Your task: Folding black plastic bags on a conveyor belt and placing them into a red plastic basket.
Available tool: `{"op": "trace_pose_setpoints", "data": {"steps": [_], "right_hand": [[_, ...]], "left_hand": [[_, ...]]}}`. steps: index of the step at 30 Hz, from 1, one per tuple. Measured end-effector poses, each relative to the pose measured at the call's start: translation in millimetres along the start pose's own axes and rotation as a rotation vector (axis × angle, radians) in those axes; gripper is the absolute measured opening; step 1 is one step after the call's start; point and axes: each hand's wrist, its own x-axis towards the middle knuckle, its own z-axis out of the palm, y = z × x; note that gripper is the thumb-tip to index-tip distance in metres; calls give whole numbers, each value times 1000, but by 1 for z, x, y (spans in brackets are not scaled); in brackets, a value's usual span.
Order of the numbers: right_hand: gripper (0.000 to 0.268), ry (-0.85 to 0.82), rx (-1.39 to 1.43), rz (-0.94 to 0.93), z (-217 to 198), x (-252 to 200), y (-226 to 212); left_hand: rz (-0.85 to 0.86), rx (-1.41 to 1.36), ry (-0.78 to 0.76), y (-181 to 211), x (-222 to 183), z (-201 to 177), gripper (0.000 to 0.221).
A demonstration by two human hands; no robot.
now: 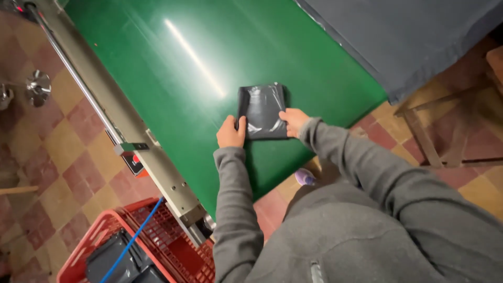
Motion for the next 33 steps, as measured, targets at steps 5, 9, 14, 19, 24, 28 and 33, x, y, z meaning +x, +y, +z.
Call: {"op": "trace_pose_setpoints", "data": {"steps": [5, 9, 14, 19, 24, 28, 33], "right_hand": [[11, -250, 217, 66, -40, 4, 11], [11, -801, 500, 34, -146, -77, 4], [47, -88, 364, -9, -301, -87, 13], [65, 108, 360, -339, -351, -80, -30], [61, 41, 255, -376, -425, -92, -46], [67, 564, -294, -619, -410, -188, -196], [59, 111, -369, -942, -458, -121, -302]], "left_hand": [[-56, 185, 140, 52, -14, -11, 44], [209, 337, 301, 132, -17, -2, 51], [651, 302, -197, 289, -42, 103, 85], [985, 552, -250, 338, -14, 215, 75], [945, 192, -445, 355, 15, 247, 50], [170, -529, -798, 418, 28, 187, 41], [18, -749, -403, 393, 87, 157, 17]]}}
